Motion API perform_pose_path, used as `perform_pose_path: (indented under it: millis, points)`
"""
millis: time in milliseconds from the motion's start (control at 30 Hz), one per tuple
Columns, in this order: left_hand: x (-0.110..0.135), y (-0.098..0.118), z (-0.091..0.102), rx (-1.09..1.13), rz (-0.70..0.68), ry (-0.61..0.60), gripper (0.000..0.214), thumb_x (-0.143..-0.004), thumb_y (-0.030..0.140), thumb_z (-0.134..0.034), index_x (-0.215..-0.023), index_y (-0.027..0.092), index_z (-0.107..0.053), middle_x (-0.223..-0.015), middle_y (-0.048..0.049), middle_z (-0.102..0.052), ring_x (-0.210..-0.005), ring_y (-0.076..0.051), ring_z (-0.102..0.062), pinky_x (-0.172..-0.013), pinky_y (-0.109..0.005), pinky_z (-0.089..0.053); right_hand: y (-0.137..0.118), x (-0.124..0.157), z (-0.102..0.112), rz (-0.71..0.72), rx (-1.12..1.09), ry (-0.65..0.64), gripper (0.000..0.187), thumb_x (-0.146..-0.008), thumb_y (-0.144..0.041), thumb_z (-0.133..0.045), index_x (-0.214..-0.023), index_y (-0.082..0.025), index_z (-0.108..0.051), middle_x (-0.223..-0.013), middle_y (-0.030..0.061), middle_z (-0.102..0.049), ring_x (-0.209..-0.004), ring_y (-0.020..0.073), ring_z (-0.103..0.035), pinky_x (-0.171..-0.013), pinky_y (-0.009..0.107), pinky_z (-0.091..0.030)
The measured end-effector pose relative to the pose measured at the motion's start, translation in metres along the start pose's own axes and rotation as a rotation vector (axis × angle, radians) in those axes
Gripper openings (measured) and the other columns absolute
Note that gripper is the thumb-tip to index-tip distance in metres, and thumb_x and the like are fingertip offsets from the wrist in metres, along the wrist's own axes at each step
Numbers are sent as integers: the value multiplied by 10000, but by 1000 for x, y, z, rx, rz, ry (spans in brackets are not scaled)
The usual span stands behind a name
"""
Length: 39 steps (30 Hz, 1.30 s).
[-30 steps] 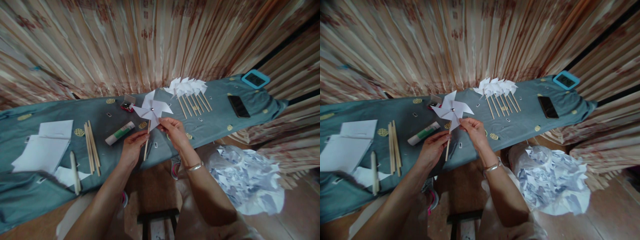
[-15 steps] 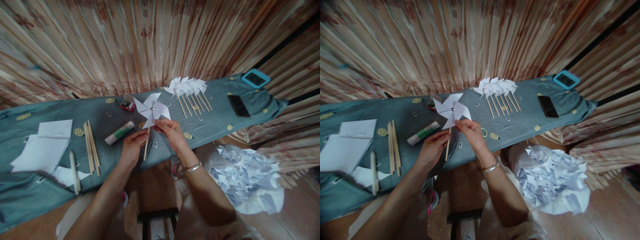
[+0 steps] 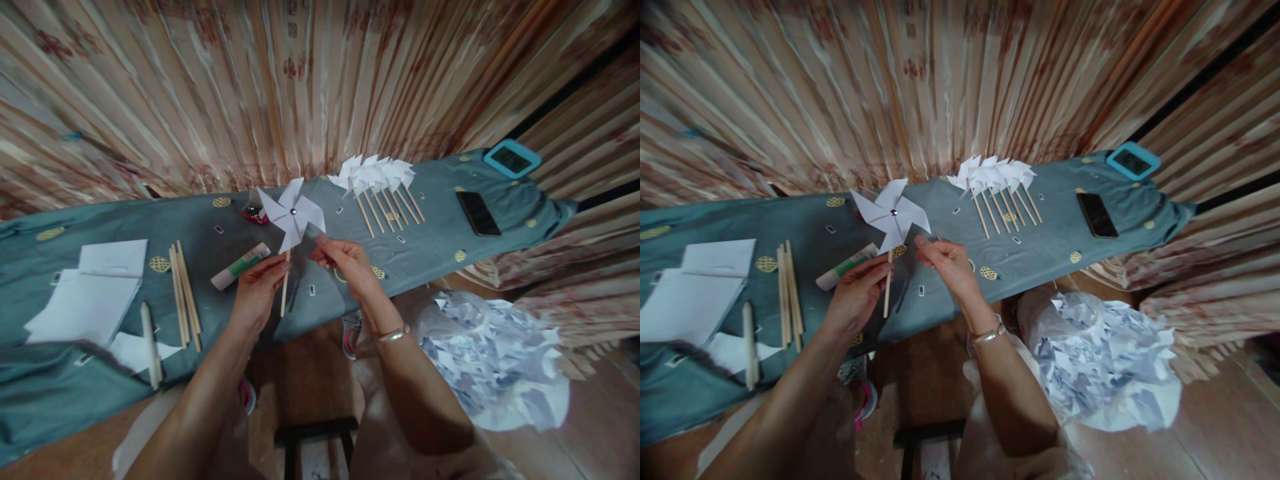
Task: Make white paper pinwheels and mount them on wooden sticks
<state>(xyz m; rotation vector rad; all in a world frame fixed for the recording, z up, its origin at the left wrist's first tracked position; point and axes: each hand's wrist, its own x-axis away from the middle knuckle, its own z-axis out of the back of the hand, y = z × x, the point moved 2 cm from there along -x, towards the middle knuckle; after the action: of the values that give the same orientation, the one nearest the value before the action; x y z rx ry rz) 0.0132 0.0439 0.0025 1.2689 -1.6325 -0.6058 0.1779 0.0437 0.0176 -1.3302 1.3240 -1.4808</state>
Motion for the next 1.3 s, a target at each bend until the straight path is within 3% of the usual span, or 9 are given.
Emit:
perform_pose_path:
  millis: [133,300,467,667,1300]
  points:
    - [1,2,1,4,20,14,337,-383,254,-939,-667,180,-772,-666,4,-729,-625,-81,-617,-646,-197,-487,-7,-4,17,93,-3,144,502,-634,-684,-750,-528,-199,-677,-565,10,-666,-496,87,-486,-529,248,-386]
    - [6,-5,-3,-19,74,13,388,-327,268,-955,-657,175,-771,-671,-11,-736,-626,-95,-622,-637,-208,-491,-11,-12,33,296,-53,321,389,-598,-591,-816,-619,-219,-705,-648,-10,-687,-627,115,-563,-650,266,-461]
    - [11,-12,-6,-68,136,-28,424,-325,310,-960,-682,164,-783,-661,-21,-730,-606,-95,-609,-624,-212,-482,-6,-17,28,215,-162,226,414,-582,-599,-822,-745,-226,-748,-702,-21,-707,-655,120,-577,-659,268,-475]
    - [14,-13,-9,-91,174,-68,444,-317,333,-967,-678,158,-776,-679,-33,-732,-617,-112,-607,-647,-247,-487,-9,-16,23,161,-294,183,395,-519,-546,-880,-653,-213,-716,-592,-57,-645,-542,79,-494,-535,233,-402]
    - [11,-12,-7,-98,119,-29,449,-312,341,-966,-675,163,-770,-650,-21,-716,-593,-108,-588,-613,-241,-473,-11,-10,17,119,-252,121,387,-540,-527,-854,-544,-207,-636,-511,-62,-524,-506,64,-414,-519,227,-326]
